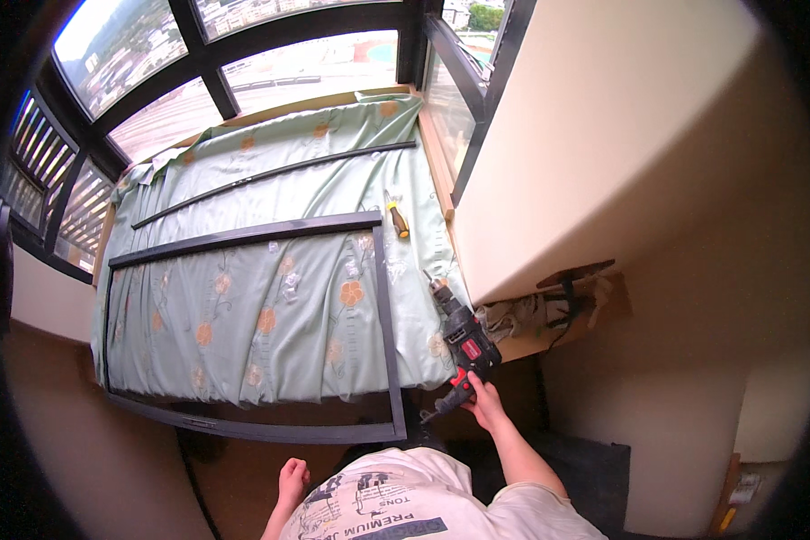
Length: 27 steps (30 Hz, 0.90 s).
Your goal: The person assembles a window screen frame by fitting metal bars together and using a drill to secure them with screws.
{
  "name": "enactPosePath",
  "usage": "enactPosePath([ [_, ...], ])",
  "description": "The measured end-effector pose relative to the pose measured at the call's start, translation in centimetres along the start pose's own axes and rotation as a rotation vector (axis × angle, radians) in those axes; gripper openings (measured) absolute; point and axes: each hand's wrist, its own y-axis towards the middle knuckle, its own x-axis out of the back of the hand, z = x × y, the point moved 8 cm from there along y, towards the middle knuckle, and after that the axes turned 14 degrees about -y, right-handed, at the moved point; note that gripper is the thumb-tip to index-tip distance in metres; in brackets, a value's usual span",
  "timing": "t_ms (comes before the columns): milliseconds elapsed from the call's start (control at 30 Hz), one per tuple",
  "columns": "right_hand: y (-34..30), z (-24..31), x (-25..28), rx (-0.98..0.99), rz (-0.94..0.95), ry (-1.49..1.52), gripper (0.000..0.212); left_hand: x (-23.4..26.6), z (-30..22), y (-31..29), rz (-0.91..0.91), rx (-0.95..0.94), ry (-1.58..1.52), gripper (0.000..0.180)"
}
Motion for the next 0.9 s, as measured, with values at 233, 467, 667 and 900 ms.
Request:
enactPosePath([
  [233, -0.9, 2.4, 3.0, -0.291, 0.256, -0.701, 0.052, -3.0, -1.1, 1.1, -0.042, 0.034, 0.085, 0.011],
  [467, -0.9, 5.5, 0.6, -0.322, 0.464, -1.42, 0.053, -3.9, 0.1, 0.1, -0.049, -0.022, 0.158, 0.012],
  [667, -2.3, 7.8, -4.3, -0.083, 0.487, -1.507, 0.045, -4.1, -1.8, -1.7, -0.096, -0.079, 0.09, 0.012],
  [900, -4.9, 5.6, -11.7, 0.24, 0.506, -1.041, 0.026, -6.5, -5.1, -2.4, 0.02, -0.239, 0.076, 0.011],
])
